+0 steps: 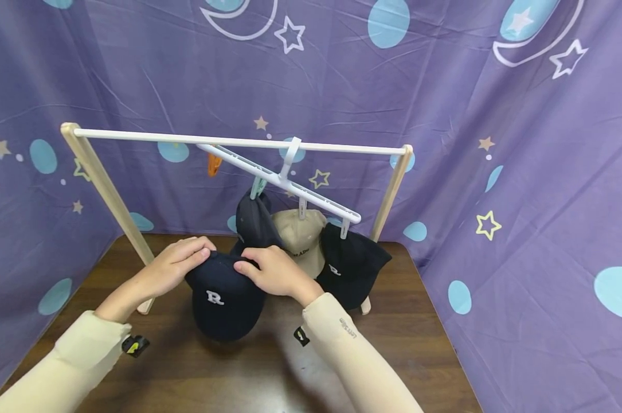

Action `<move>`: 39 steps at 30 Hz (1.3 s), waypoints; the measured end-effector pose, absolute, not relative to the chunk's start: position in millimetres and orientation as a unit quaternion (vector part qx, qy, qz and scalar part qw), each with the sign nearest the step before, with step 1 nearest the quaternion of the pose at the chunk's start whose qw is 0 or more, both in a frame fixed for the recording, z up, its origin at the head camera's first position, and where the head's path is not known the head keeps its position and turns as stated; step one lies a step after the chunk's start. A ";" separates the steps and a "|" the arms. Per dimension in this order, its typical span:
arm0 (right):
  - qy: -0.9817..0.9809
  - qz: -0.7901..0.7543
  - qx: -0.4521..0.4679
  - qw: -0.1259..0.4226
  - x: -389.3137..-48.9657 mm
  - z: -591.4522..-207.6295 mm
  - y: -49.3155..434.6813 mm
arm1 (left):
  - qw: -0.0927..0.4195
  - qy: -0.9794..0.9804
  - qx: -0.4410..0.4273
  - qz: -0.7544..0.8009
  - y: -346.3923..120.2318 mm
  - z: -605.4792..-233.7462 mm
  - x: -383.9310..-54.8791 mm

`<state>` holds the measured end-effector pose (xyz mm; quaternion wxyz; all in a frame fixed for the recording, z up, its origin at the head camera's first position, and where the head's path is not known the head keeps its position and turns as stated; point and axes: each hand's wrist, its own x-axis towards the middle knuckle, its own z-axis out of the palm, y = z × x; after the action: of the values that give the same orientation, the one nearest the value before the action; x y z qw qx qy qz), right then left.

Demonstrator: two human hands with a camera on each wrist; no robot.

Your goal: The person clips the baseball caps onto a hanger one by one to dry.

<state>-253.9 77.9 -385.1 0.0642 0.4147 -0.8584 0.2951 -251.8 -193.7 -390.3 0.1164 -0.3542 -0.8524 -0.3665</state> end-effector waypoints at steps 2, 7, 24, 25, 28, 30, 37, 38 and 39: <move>-0.860 0.293 0.412 0.070 -255.0 -382.2 74.4 | 0.123 -0.856 -0.350 -0.359 -196.0 -386.9 -253.5; -0.867 0.290 0.397 0.079 -258.8 -375.4 65.7 | 0.131 -0.871 -0.320 -0.347 -200.8 -378.2 -256.3; -0.880 0.285 0.362 0.113 -271.2 -351.6 36.9 | 0.223 -0.874 -0.288 -0.322 -210.0 -354.3 -273.8; -0.882 0.283 0.361 0.114 -272.5 -350.1 35.2 | 0.230 -0.873 -0.287 -0.320 -210.7 -353.3 -275.3; -0.884 0.280 0.357 0.114 -275.3 -345.1 30.9 | 0.245 -0.872 -0.280 -0.318 -213.2 -350.0 -279.5; -0.885 0.280 0.355 0.114 -277.4 -342.3 28.5 | 0.247 -0.874 -0.275 -0.317 -215.1 -347.4 -281.6; -0.887 0.274 0.352 0.119 -282.9 -335.6 21.6 | 0.254 -0.872 -0.270 -0.319 -219.9 -343.5 -289.5; -0.888 0.273 0.351 0.118 -283.6 -334.5 20.8 | 0.254 -0.871 -0.271 -0.321 -220.8 -343.4 -290.7; -0.888 0.273 0.351 0.117 -284.5 -333.3 20.0 | 0.255 -0.870 -0.271 -0.323 -221.6 -343.3 -291.9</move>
<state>-284.5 20.0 -333.3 0.1169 0.3507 -0.8883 0.2726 -291.9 -221.6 -343.3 0.2549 -0.2711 -0.8702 -0.3229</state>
